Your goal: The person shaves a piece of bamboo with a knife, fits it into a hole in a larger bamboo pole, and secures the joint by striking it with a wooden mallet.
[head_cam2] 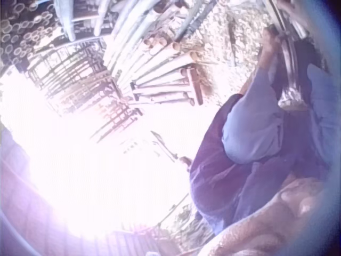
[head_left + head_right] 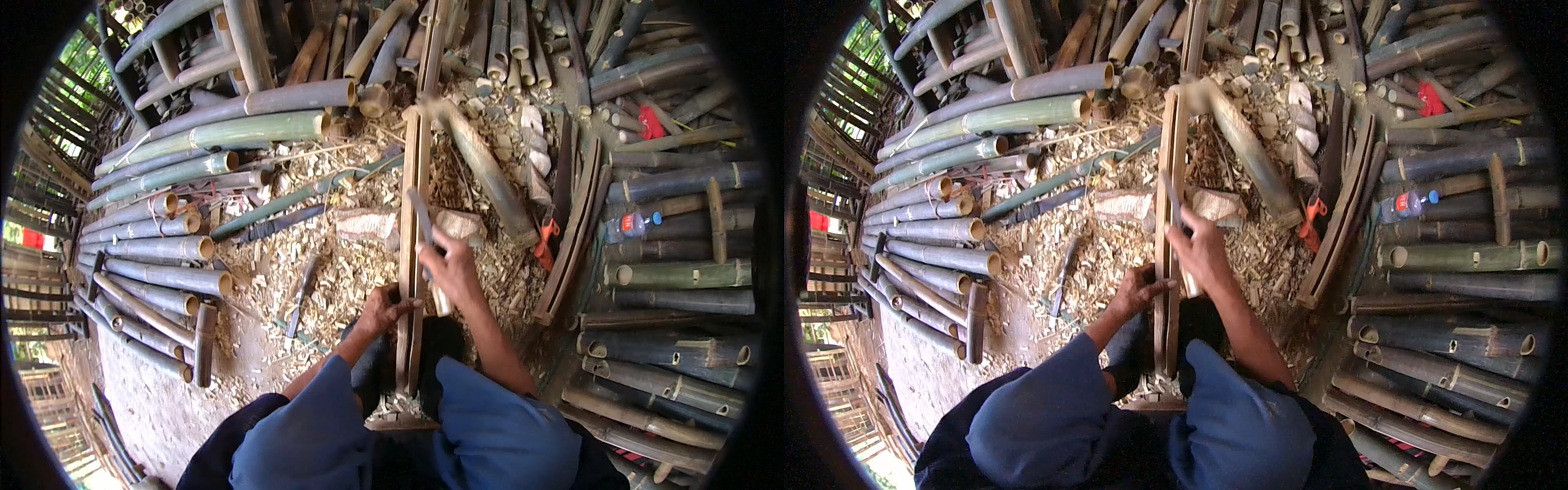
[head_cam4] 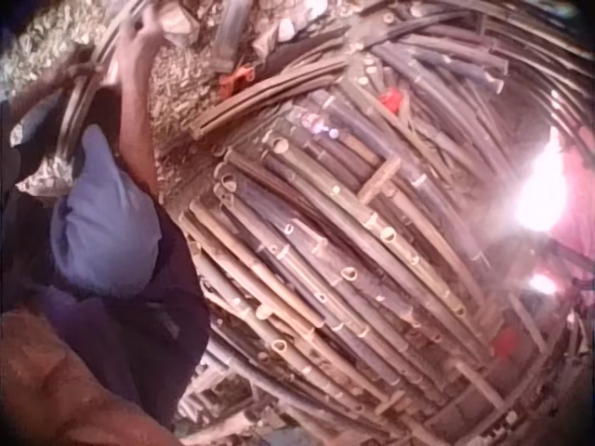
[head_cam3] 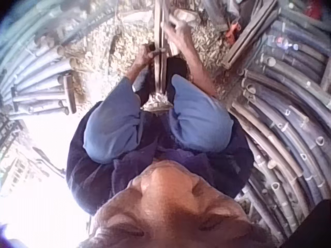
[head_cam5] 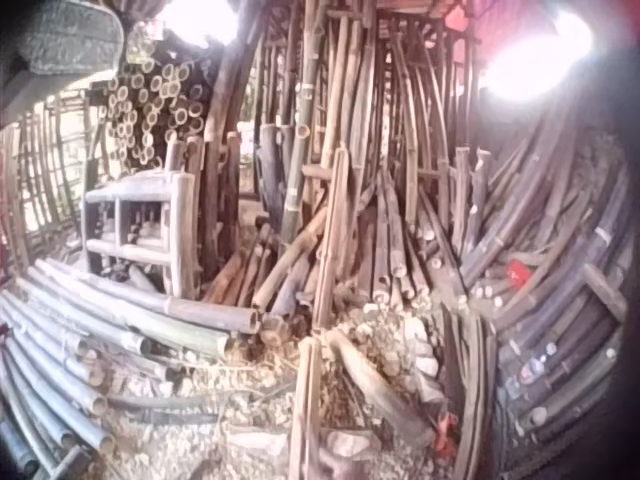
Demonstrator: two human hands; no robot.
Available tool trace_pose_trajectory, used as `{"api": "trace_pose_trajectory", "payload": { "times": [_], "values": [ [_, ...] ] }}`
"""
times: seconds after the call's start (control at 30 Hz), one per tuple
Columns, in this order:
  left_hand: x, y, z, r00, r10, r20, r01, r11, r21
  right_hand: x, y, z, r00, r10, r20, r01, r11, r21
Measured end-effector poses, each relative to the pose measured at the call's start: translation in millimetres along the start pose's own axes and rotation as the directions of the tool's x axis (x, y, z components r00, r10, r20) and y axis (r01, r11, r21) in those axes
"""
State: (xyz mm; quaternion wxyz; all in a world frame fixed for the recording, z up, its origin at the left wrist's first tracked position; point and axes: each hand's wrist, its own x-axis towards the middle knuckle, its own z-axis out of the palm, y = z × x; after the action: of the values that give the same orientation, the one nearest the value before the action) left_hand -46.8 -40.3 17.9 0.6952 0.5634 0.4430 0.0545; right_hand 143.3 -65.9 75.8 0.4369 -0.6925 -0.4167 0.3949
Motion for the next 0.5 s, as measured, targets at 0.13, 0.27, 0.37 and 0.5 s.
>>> {"api": "trace_pose_trajectory", "payload": {
  "times": [0.13,0.27,0.37,0.5],
  "values": [
    [8,-24,4,0.99,0.126,-0.06,-0.13,0.989,-0.072,-54,-3,10,0.995,-0.101,-0.024,0.098,0.99,-0.1],
    [9,-27,2,0.992,0.107,-0.072,-0.106,0.994,0.015,-73,8,6,0.999,0.027,0.034,-0.025,0.996,-0.08],
    [11,-33,2,0.983,0.163,-0.087,-0.159,0.986,0.05,-70,21,9,0.999,0.033,0.031,-0.031,0.996,-0.08],
    [7,-13,0,0.998,0.059,-0.03,-0.057,0.996,0.072,-36,31,8,0.989,-0.143,-0.033,0.138,0.983,-0.12]
  ]
}}
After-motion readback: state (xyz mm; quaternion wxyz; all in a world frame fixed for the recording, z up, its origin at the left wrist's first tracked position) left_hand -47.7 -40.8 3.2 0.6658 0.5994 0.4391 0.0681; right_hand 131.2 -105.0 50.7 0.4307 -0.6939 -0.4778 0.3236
